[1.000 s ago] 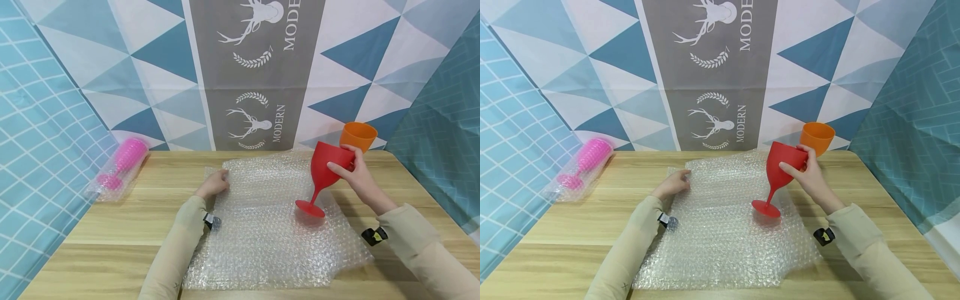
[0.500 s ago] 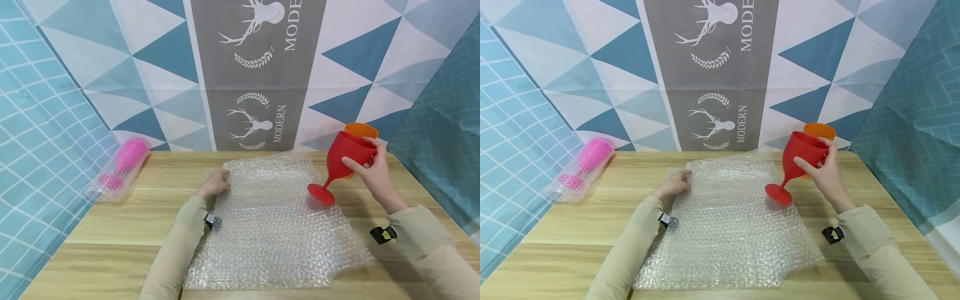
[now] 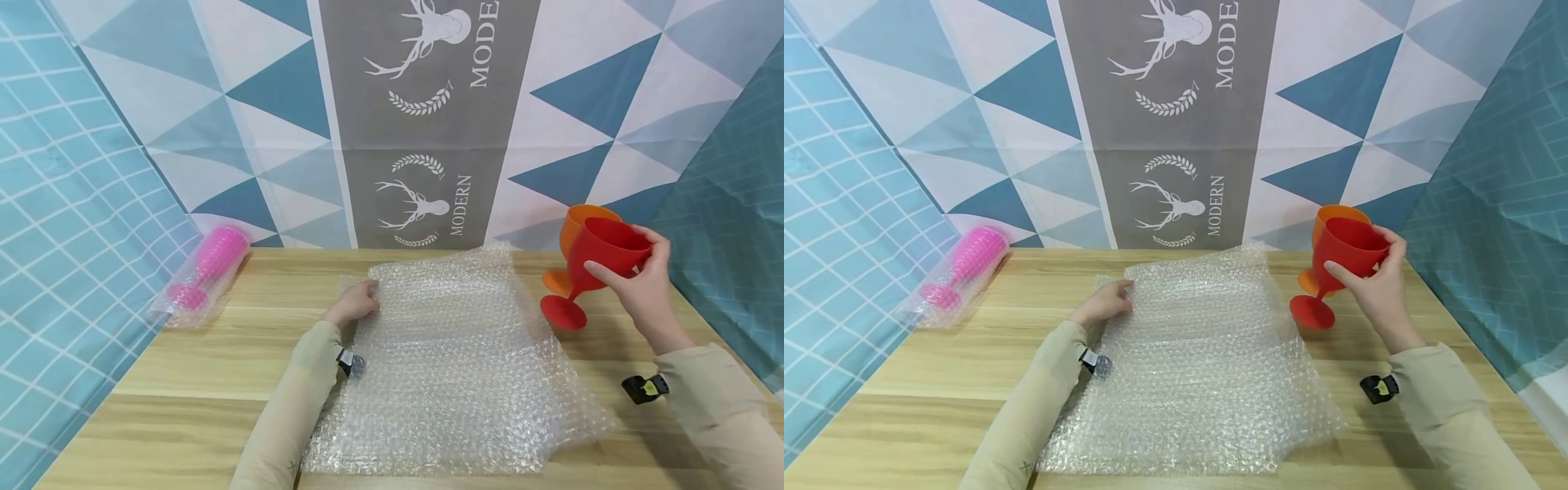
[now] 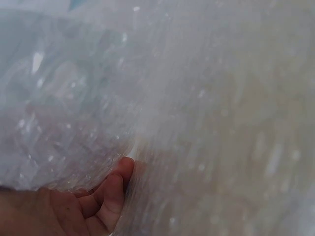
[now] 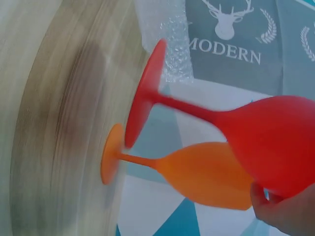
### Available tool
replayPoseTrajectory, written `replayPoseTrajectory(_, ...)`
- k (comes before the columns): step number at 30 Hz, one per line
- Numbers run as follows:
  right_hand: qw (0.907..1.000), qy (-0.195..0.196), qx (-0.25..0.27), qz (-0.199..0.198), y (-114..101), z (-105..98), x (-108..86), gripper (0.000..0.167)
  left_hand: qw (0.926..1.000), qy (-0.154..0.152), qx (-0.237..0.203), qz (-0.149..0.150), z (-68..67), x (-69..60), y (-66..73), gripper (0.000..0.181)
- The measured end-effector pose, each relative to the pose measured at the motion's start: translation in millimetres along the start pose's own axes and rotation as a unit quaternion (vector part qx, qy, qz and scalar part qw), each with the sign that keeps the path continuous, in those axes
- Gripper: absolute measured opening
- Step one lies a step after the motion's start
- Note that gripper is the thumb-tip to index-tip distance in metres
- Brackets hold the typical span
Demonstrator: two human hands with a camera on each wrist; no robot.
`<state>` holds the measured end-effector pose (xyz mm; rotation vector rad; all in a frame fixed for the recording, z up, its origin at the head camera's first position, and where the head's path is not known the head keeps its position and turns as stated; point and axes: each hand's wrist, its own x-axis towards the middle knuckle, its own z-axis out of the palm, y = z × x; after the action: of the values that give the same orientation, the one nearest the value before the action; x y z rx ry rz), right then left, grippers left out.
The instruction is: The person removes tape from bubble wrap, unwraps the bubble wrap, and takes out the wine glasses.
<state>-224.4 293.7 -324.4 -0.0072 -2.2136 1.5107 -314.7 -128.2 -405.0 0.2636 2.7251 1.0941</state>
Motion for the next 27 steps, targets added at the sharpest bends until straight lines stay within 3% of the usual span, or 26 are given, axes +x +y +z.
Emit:
replayPoseTrajectory(7, 0.9986, 0.036, -0.012, 0.036, 7, -13, 1.4, 0.076, 0.9999, -0.003, -0.010, -0.003, -0.3, 0.4, -0.8, 0.068)
replayPoseTrajectory(18, 0.9881, 0.063, -0.041, 0.134, 14, -27, 8.6, 0.078, 1.0000, -0.002, -0.002, 0.006, 1.7, -3.1, -0.3, 0.065)
replayPoseTrajectory(27, 0.9870, 0.068, -0.034, 0.142, 25, -40, 14.3, 0.080, 0.9997, -0.006, -0.020, 0.014, -0.8, -0.6, -1.5, 0.069)
